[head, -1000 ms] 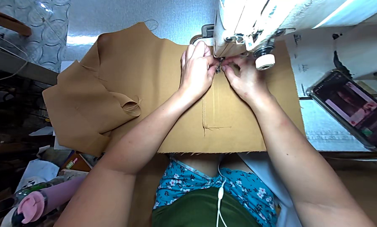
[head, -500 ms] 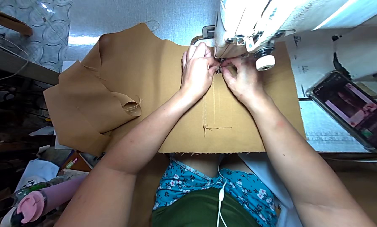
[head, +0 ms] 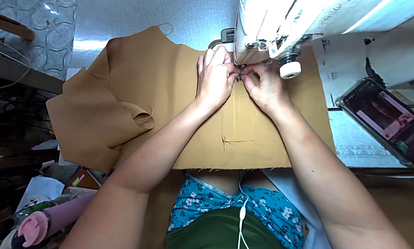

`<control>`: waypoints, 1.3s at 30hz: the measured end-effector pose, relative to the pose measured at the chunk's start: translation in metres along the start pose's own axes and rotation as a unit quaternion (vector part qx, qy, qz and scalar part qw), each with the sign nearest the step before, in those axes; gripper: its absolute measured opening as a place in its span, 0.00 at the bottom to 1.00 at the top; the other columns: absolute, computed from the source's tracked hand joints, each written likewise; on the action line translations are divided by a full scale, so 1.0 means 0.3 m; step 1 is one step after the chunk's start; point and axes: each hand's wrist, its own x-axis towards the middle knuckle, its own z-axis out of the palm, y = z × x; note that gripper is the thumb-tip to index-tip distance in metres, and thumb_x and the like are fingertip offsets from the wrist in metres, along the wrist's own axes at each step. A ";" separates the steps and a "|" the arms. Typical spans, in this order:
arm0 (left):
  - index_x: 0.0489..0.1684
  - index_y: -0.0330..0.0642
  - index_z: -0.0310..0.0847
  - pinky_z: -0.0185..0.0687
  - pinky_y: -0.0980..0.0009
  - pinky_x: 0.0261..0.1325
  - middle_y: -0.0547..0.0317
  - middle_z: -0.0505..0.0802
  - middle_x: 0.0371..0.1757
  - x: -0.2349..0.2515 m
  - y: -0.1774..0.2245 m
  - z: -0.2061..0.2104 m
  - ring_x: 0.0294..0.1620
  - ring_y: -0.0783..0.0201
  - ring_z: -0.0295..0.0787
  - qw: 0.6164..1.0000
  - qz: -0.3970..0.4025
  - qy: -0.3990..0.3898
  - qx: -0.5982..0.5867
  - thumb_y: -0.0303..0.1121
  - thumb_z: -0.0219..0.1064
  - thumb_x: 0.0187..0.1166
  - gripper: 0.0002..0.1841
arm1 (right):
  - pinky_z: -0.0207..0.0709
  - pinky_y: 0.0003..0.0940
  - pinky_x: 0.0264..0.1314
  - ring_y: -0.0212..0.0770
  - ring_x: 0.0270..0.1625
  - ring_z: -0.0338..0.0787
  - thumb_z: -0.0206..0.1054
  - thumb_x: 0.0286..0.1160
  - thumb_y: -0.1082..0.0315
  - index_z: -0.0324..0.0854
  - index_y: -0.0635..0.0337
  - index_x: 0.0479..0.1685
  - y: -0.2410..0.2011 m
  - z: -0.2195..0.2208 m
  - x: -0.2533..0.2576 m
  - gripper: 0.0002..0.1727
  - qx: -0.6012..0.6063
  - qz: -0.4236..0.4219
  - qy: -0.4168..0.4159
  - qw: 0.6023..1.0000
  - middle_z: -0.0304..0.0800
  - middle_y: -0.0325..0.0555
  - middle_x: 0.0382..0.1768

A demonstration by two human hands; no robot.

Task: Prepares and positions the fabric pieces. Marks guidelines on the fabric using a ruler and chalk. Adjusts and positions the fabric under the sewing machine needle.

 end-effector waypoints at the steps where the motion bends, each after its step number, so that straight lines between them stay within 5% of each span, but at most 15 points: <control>1: 0.37 0.43 0.96 0.58 0.42 0.76 0.49 0.88 0.50 0.000 0.000 0.000 0.64 0.48 0.78 1.000 0.002 0.000 0.001 0.29 0.69 0.77 0.08 | 0.61 0.62 0.74 0.58 0.67 0.84 0.64 0.80 0.62 0.91 0.59 0.49 0.001 0.002 0.000 0.13 0.002 -0.001 0.003 1.000 0.92 0.56 0.54; 14: 0.36 0.44 0.96 0.49 0.32 0.81 0.50 0.88 0.49 -0.002 0.011 -0.023 0.65 0.47 0.78 0.999 -0.011 -0.029 0.021 0.32 0.72 0.78 0.06 | 0.57 0.64 0.77 0.55 0.65 0.85 0.66 0.79 0.58 0.92 0.55 0.45 0.003 -0.009 0.001 0.13 0.012 -0.006 -0.009 1.000 0.93 0.52 0.50; 22: 0.37 0.46 0.96 0.49 0.34 0.81 0.53 0.87 0.51 -0.001 0.001 -0.034 0.68 0.50 0.76 0.998 -0.034 -0.053 -0.030 0.33 0.73 0.77 0.05 | 0.53 0.69 0.78 0.55 0.66 0.85 0.60 0.78 0.58 0.90 0.56 0.41 0.006 0.000 0.002 0.15 0.020 -0.019 -0.016 1.000 0.93 0.50 0.47; 29: 0.37 0.45 0.95 0.57 0.43 0.76 0.53 0.86 0.52 0.006 -0.001 -0.026 0.68 0.52 0.75 0.997 -0.040 -0.057 -0.041 0.33 0.70 0.78 0.07 | 0.49 0.73 0.81 0.63 0.72 0.82 0.53 0.84 0.59 0.89 0.63 0.44 -0.016 -0.011 -0.004 0.20 -0.022 -0.026 -0.011 0.999 0.91 0.61 0.54; 39: 0.33 0.41 0.92 0.60 0.46 0.72 0.52 0.85 0.51 0.012 -0.009 -0.017 0.64 0.52 0.75 0.998 -0.041 -0.041 -0.026 0.34 0.67 0.77 0.09 | 0.52 0.69 0.80 0.61 0.70 0.82 0.58 0.83 0.57 0.91 0.62 0.49 0.002 -0.009 -0.001 0.20 -0.025 0.015 0.006 1.000 0.92 0.58 0.55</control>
